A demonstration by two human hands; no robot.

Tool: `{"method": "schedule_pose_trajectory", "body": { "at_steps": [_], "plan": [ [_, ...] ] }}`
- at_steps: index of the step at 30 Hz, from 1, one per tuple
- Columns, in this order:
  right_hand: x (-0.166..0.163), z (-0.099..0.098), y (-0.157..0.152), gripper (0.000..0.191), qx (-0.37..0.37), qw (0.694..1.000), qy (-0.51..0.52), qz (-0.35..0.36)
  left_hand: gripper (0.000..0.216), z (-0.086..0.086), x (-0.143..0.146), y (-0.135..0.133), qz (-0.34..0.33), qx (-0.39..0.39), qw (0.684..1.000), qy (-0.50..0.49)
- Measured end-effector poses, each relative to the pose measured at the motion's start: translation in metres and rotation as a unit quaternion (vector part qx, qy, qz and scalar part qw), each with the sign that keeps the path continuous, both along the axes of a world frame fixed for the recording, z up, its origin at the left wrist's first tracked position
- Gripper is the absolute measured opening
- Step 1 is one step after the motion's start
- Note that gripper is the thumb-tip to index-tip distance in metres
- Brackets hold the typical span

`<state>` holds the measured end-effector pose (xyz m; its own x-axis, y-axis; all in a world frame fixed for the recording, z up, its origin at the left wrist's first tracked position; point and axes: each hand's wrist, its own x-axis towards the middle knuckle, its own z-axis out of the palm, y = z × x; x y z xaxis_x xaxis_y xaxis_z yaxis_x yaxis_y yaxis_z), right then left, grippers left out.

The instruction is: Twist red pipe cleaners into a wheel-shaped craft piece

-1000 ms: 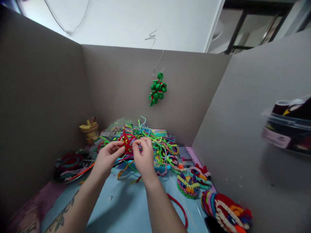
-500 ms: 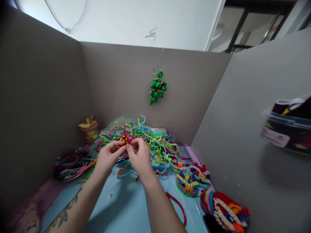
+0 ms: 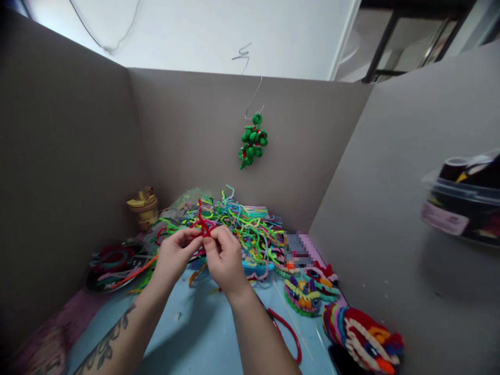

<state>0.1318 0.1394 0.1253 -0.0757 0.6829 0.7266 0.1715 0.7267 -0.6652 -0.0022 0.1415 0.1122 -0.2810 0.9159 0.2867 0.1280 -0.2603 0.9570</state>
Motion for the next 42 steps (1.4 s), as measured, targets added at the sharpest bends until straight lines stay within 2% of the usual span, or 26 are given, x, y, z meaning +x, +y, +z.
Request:
{"method": "schedule_pose_trajectory", "body": {
  "at_steps": [3, 5, 8, 12, 18, 24, 29, 31, 35, 40, 42],
  "plan": [
    [0.002, -0.001, 0.004, 0.022, -0.049, 0.998, 0.03, 0.017, 0.024, 0.001, -0.001, 0.0, -0.008, -0.005, 0.999, -0.034],
    [0.005, 0.0, 0.006, 0.02, -0.052, 0.997, 0.038, 0.046, 0.027, 0.003, -0.002, -0.001, -0.025, -0.016, 0.996, -0.078],
    [0.009, 0.005, 0.008, 0.016, -0.033, 0.997, -0.011, 0.065, 0.032, 0.007, -0.002, -0.003, -0.045, -0.02, 0.99, -0.128],
    [0.009, 0.006, 0.01, 0.007, -0.02, 0.994, -0.085, 0.059, 0.034, 0.01, -0.003, -0.006, -0.065, -0.016, 0.988, -0.141],
    [0.013, 0.004, 0.014, 0.006, -0.027, 0.996, -0.069, 0.047, 0.025, 0.012, -0.002, -0.01, -0.094, -0.013, 0.993, -0.07],
    [0.018, 0.004, 0.018, 0.006, -0.045, 0.996, -0.084, 0.0, 0.018, 0.021, -0.002, -0.017, -0.145, -0.01, 0.989, 0.024],
    [0.017, 0.001, 0.023, 0.019, -0.089, 0.988, -0.104, 0.065, 0.02, 0.024, -0.007, -0.02, -0.172, -0.001, 0.984, 0.048],
    [0.016, -0.002, 0.025, 0.023, -0.096, 0.986, -0.12, 0.068, 0.022, 0.024, -0.008, -0.019, -0.165, -0.009, 0.985, 0.047],
    [0.015, -0.006, 0.027, 0.031, -0.091, 0.987, -0.13, 0.031, 0.026, 0.022, -0.007, -0.016, -0.135, -0.011, 0.99, 0.047],
    [0.014, -0.005, 0.026, 0.036, -0.076, 0.994, -0.076, -0.012, 0.022, 0.024, -0.009, -0.016, 0.015, 0.036, 0.994, 0.1],
    [0.013, -0.005, 0.025, 0.035, -0.065, 0.996, -0.045, -0.038, 0.022, 0.026, -0.009, -0.018, 0.021, 0.019, 0.995, 0.097]
  ]
}}
